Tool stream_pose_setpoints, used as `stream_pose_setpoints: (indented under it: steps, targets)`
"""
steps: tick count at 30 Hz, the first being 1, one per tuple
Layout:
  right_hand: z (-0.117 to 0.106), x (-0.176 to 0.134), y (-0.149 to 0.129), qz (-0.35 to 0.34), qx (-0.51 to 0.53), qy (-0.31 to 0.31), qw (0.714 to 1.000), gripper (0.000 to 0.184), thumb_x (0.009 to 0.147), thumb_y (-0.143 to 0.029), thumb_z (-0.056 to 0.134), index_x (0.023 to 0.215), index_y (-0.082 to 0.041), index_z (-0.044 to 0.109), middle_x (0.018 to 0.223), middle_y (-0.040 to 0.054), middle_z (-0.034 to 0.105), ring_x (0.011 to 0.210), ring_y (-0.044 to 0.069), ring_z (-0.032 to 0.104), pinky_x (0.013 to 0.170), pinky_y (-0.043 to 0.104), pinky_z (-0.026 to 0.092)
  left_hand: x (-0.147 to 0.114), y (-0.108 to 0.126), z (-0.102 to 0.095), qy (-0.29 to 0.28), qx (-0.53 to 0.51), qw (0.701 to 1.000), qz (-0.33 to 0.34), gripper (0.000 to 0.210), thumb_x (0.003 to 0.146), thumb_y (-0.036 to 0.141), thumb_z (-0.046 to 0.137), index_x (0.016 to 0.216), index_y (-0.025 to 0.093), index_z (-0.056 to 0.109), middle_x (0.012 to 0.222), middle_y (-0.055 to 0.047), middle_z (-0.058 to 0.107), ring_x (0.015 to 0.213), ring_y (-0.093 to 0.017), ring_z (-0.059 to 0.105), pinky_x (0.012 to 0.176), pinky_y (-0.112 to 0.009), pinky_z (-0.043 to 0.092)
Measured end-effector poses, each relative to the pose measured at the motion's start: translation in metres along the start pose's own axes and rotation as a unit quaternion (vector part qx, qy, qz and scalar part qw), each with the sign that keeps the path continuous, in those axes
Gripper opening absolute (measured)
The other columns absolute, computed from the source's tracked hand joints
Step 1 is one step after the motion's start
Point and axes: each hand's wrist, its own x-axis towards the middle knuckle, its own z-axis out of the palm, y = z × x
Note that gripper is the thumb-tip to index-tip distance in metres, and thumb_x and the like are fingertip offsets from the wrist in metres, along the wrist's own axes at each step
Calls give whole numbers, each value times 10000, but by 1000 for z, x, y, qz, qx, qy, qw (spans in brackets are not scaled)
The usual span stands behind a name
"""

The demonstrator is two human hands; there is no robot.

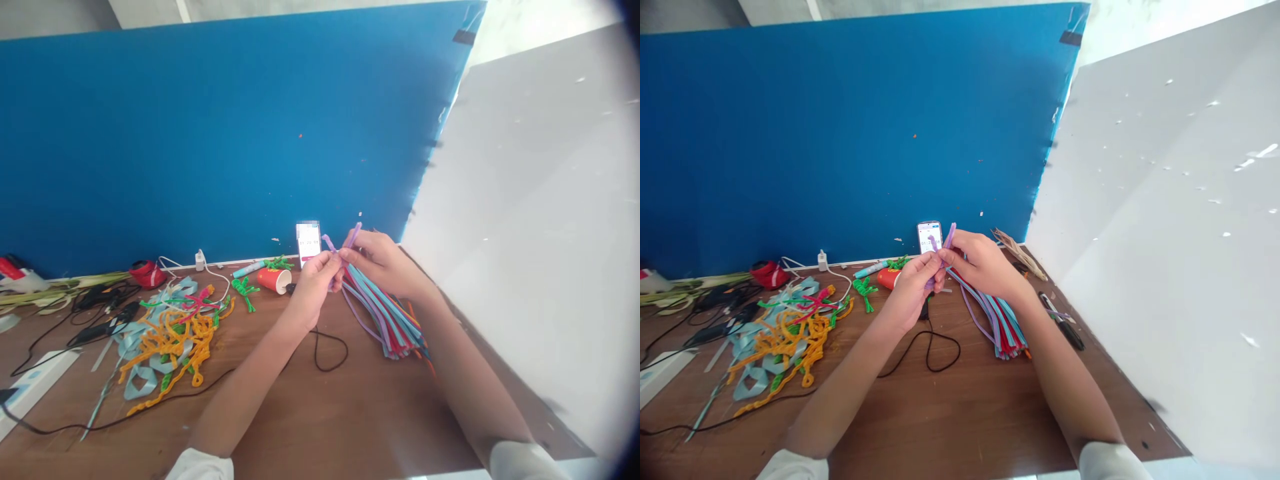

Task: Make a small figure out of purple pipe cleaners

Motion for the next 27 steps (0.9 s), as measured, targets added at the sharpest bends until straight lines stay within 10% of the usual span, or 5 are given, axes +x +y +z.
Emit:
stream_pose_setpoints:
  steps: [8,13,16,23,27]
  targets:
    - [23,4,-14,150,254,89,952,289,925,-403,596,756,-170,615,672,-10,532,618,119,440,591,280,325,2,-13,-6,138,308,907,253,174,998,327,497,892,196,540,768,0,581,683,-119,507,642,-249,397]
    - [25,2,-23,253,557,9,791,331,786,-459,763,703,-173,618,596,-32,515,529,91,412,506,253,290,8,-12,-19,133,473,668,559,46,955,152,554,952,197,550,858,-45,646,793,-158,563,730,-281,445]
    - [24,2,-28,248,590,-13,768,337,788,-455,776,690,-171,622,572,-35,515,516,84,415,496,246,286,10,-7,-25,109,477,599,634,106,937,123,558,1020,190,556,875,-59,666,805,-167,577,734,-289,452]
    - [14,2,-27,148,398,123,897,318,792,-411,798,686,-173,616,611,-47,517,567,78,422,531,242,324,-4,2,-11,137,324,856,379,105,981,268,535,903,198,547,714,22,548,601,-91,471,563,-233,350]
    - [6,-1,-20,121,370,122,913,216,829,-369,773,814,-184,662,691,-26,588,584,89,486,524,243,361,-2,11,-9,47,140,970,195,274,965,401,557,798,189,509,622,44,458,548,-79,391,525,-229,298]
